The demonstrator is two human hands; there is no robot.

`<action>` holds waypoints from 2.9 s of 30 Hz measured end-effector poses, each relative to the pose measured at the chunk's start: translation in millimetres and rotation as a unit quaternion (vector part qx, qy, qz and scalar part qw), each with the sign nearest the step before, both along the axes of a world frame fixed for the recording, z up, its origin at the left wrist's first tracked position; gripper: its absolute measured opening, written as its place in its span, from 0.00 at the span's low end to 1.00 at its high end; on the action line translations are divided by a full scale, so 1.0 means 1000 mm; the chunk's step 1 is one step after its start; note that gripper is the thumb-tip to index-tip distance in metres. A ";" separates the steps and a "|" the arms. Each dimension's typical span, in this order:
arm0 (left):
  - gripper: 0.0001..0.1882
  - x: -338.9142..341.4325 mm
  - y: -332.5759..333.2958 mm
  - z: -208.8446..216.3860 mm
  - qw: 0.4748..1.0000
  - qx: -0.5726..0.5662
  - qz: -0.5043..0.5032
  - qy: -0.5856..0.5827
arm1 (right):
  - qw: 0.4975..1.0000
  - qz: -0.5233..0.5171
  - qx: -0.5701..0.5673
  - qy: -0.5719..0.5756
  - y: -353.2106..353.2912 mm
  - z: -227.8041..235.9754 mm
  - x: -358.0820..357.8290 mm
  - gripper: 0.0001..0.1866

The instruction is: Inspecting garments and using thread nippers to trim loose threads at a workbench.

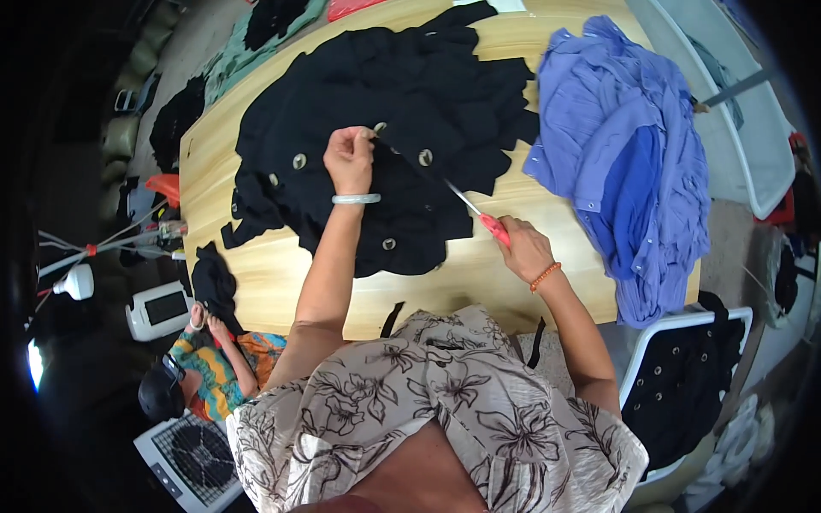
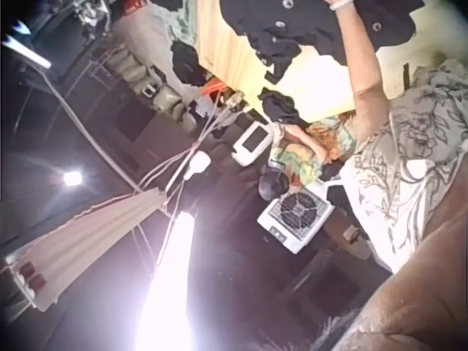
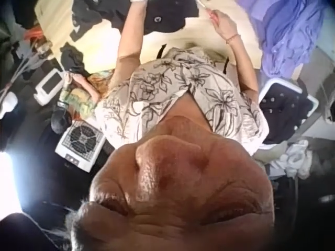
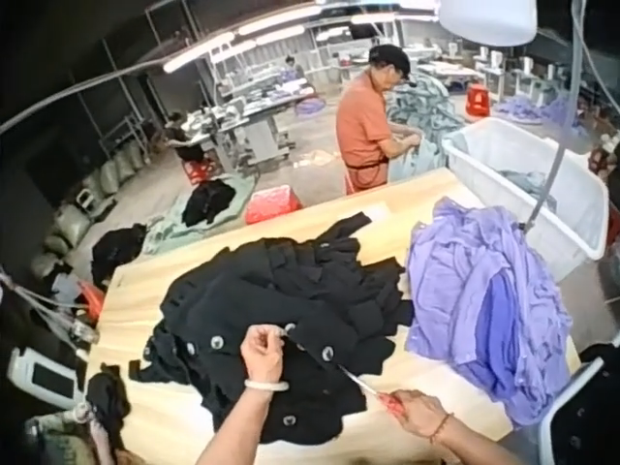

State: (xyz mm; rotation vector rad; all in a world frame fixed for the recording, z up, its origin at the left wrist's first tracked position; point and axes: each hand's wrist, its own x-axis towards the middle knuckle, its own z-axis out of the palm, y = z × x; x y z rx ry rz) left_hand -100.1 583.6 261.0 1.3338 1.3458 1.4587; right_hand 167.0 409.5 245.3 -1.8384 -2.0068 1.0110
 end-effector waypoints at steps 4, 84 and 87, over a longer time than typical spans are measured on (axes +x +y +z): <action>0.03 -0.003 0.003 0.001 0.998 0.012 0.040 -0.050 | 0.998 -0.035 0.033 -0.043 -0.002 -0.031 -0.006 0.15; 0.03 -0.099 -0.104 0.014 0.960 0.050 0.156 -0.228 | 0.981 0.109 0.154 0.051 0.043 0.023 -0.065 0.16; 0.02 -0.090 -0.116 0.020 0.972 0.046 0.183 -0.137 | 0.939 0.165 0.219 0.206 0.070 0.074 -0.115 0.17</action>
